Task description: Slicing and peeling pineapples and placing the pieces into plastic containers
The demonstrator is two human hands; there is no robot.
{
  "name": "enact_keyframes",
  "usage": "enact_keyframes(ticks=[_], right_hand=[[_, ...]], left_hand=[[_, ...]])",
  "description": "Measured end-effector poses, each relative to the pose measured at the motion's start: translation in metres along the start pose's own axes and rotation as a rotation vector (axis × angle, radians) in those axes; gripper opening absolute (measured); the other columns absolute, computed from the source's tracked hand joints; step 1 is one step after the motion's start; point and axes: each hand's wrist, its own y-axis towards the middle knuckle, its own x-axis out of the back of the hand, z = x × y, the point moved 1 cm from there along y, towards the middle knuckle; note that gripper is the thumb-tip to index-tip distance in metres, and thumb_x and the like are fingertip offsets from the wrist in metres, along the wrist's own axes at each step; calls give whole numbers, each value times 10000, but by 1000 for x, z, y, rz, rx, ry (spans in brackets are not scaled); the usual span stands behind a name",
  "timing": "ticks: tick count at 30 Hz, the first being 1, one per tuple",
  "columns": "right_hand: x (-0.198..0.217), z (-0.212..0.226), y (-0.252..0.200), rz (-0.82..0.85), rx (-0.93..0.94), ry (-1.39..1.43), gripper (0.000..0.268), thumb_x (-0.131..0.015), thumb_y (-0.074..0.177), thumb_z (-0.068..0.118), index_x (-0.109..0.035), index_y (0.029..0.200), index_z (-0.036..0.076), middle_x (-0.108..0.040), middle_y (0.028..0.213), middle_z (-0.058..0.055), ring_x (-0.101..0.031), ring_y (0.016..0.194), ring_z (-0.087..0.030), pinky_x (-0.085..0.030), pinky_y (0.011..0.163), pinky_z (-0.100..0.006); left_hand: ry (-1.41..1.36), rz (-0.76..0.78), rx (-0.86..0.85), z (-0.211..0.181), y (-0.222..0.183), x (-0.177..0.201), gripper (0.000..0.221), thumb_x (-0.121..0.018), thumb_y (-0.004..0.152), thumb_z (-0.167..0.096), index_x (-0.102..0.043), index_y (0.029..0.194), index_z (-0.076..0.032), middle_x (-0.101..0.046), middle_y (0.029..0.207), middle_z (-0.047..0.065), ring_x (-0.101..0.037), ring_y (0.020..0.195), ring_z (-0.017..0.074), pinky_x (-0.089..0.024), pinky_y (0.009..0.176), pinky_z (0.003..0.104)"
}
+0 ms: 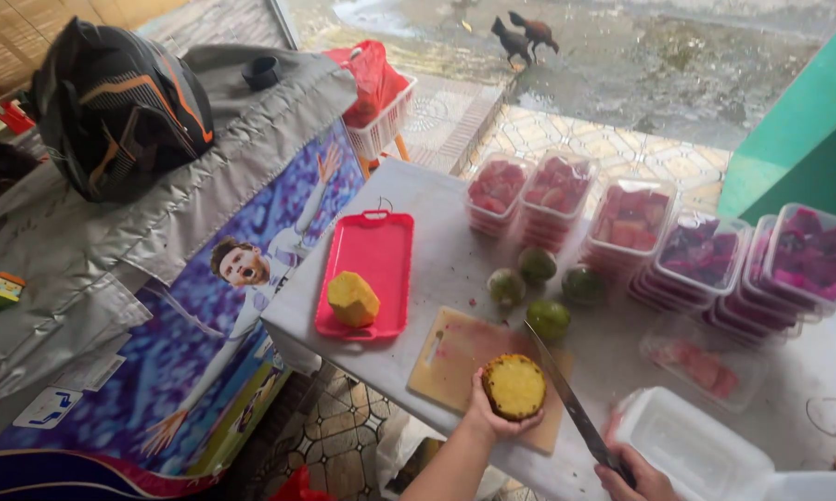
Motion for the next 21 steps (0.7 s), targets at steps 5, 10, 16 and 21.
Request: enact_keyframes(ticks=[5, 10, 16, 21], right_hand=[[-16, 10, -5, 175, 173, 266, 158, -738, 894, 138, -755, 1035, 67, -585, 569, -62, -504, 369, -162, -391, 379, -270], [-8, 40, -28, 118, 124, 148, 112, -747, 856, 131, -765, 956, 84, -641, 533, -59, -566, 385, -152, -465, 421, -285], [2, 52, -36, 65, 86, 31, 294, -656, 924, 258, -673, 706, 62, -631, 386, -71, -547, 354, -145, -451, 495, -281], [5, 68, -44, 96, 68, 266, 253, -530, 1034, 187, -546, 827, 43, -599, 584, -109, -557, 379, -218, -407, 426, -312]], left_hand=[[-130, -41, 64, -5, -6, -4, 1199, -659, 571, -925, -528, 1391, -60, -505, 1349, 325, -534, 1155, 540, -568, 839, 630], [-110, 39, 178, -19, 5, 5, 1328, -617, 559, -965, -446, 1496, -39, -442, 1408, 376, -506, 1204, 563, -578, 880, 592], [301, 67, -28, 3, -50, 7, 1224, -254, 672, -1036, -400, 1589, -237, -432, 1543, 275, -543, 1227, 529, -555, 859, 522], [1289, -513, -1307, 13, -81, 20, 1307, -797, 580, -671, -180, 1574, -86, -240, 1607, 210, -255, 1495, 364, -232, 1215, 465]])
